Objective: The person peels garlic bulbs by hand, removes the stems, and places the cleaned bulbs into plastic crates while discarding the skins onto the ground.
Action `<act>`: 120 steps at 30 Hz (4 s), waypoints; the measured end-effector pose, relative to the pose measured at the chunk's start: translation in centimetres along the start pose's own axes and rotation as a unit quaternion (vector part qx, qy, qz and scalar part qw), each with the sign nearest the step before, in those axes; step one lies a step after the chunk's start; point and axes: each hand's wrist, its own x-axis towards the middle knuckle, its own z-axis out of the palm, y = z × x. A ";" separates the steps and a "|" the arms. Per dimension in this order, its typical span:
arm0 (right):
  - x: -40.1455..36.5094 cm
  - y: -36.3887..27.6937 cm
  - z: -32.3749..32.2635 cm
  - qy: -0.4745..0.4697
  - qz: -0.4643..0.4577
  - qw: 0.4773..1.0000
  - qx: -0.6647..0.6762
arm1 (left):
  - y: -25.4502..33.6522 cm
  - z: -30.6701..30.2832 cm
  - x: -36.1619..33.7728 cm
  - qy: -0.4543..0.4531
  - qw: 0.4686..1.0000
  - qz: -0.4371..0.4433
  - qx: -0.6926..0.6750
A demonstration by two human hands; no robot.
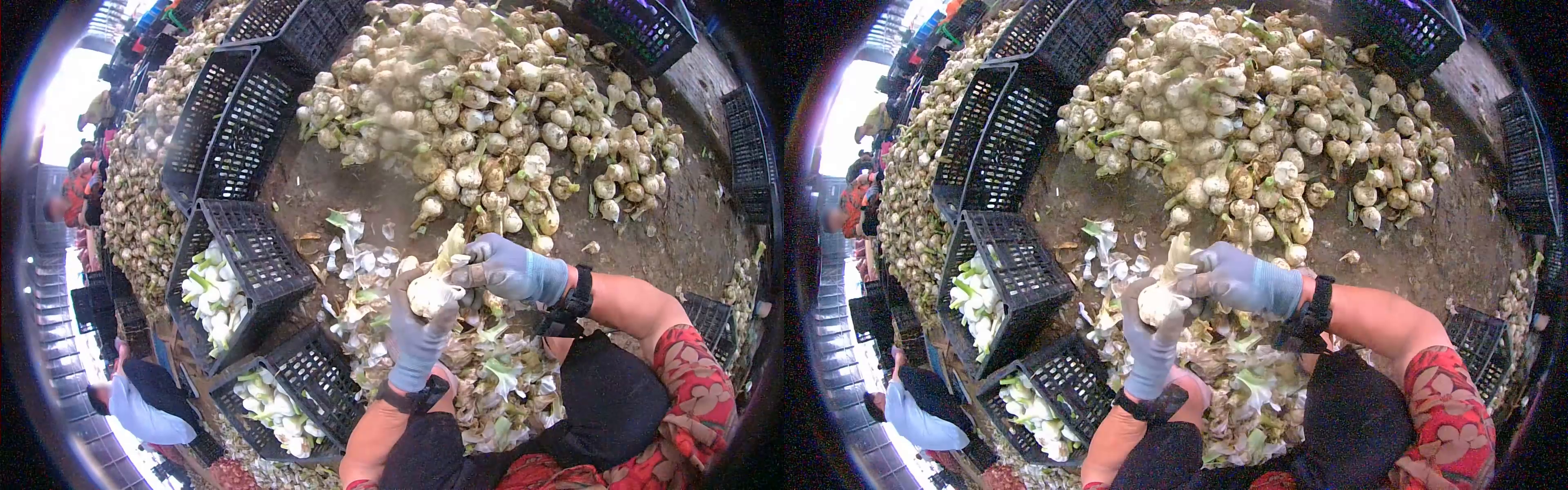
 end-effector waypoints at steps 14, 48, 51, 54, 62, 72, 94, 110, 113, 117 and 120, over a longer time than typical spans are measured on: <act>1.9 4.7 -0.3 0.098 -0.194 0.888 -0.404 | -2.0 -0.3 1.4 -0.055 0.799 -0.372 -0.470; -0.3 2.1 2.1 -0.015 -0.070 0.974 -0.213 | -4.8 -2.2 0.7 -0.056 0.964 -0.170 -0.198; -0.7 2.0 1.1 -0.004 -0.150 0.964 -0.219 | -2.5 -1.3 0.3 -0.026 0.949 -0.144 -0.279; 1.2 6.5 -1.4 0.092 -0.180 0.979 0.019 | -2.8 -3.2 0.7 0.062 0.920 -0.185 -0.340; -2.8 4.0 -1.4 -0.288 0.055 0.790 -0.539 | -2.9 -6.6 1.4 0.018 0.795 -0.173 -0.582; 1.4 1.7 2.4 0.109 -0.190 0.912 -0.347 | -1.6 -3.4 0.7 0.016 0.968 -0.028 -0.248; 3.1 2.9 0.7 0.207 -0.118 0.971 0.031 | -3.0 -3.0 0.3 -0.054 0.911 -0.184 -0.364; 2.1 -0.3 2.0 0.036 -0.025 0.980 -0.195 | -1.3 -2.1 -0.1 -0.061 0.997 0.036 0.007; 2.8 0.7 1.3 0.103 -0.020 0.979 -0.177 | -0.6 -1.9 0.0 -0.060 0.997 -0.014 -0.038; 2.8 1.5 -0.1 0.166 0.013 0.976 -0.139 | -0.7 -2.8 0.4 -0.067 0.971 0.161 0.166; 1.7 1.3 0.3 0.130 -0.118 0.947 -0.267 | -1.6 -2.5 0.3 -0.039 0.980 0.119 0.155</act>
